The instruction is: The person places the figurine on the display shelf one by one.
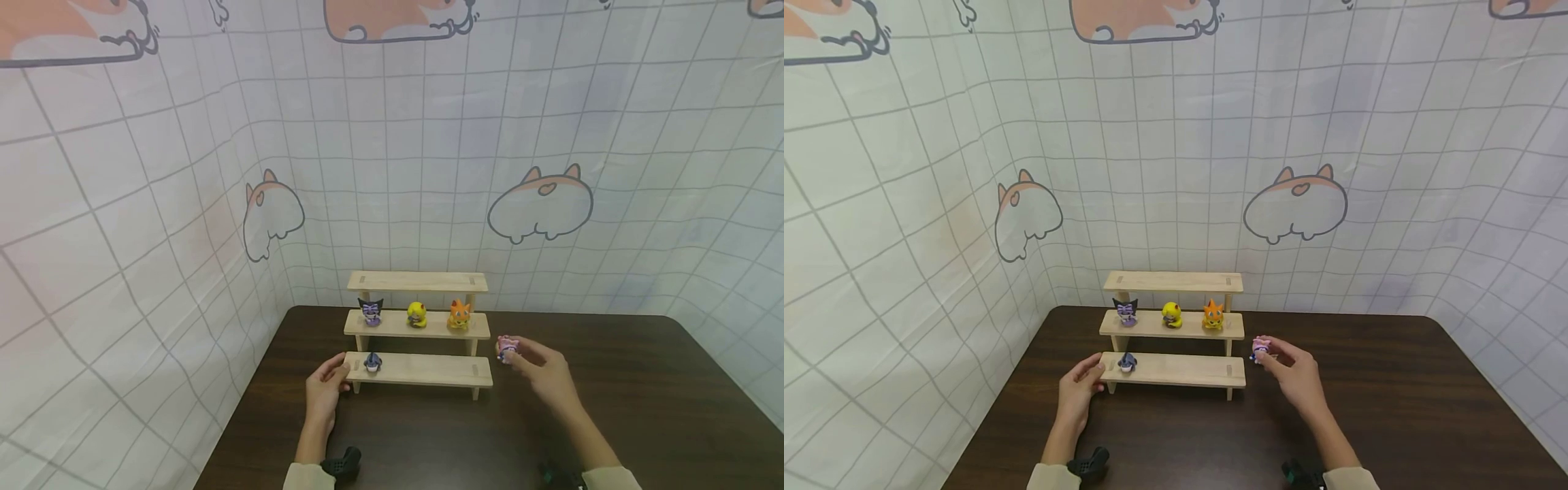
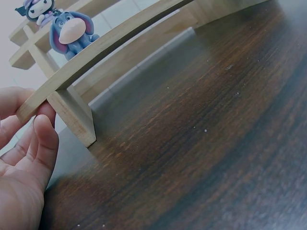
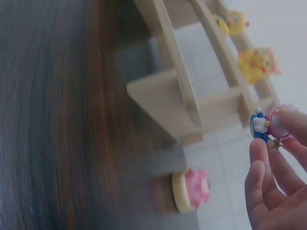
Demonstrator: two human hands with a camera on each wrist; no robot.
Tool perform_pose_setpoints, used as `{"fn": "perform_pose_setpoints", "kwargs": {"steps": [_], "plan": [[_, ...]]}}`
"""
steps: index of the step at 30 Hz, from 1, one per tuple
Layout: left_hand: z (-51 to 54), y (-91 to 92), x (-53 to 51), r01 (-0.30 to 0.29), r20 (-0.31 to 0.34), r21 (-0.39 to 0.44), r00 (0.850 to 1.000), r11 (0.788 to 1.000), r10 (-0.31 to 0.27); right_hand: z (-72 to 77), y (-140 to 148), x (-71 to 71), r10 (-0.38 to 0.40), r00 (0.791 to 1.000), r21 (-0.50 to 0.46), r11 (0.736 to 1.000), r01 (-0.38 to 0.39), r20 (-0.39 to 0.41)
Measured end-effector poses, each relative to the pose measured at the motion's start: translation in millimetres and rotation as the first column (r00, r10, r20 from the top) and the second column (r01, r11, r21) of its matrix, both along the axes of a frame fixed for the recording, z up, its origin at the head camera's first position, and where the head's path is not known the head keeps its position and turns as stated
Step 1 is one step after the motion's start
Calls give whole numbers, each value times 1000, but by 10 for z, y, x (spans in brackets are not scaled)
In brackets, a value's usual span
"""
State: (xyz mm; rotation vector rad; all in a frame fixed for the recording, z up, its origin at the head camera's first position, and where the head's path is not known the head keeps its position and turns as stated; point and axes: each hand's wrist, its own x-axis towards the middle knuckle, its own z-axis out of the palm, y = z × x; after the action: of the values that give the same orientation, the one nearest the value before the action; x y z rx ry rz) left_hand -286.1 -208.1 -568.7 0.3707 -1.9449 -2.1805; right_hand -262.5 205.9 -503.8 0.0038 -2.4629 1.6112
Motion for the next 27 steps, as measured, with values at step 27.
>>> {"fn": "perform_pose_setpoints", "kwargs": {"steps": [27], "plan": [[-1, -6, -7, 2, 3, -1, 1000, 1000, -2, 63, -735, -1, 104, 994, -11, 994, -105, -39]]}}
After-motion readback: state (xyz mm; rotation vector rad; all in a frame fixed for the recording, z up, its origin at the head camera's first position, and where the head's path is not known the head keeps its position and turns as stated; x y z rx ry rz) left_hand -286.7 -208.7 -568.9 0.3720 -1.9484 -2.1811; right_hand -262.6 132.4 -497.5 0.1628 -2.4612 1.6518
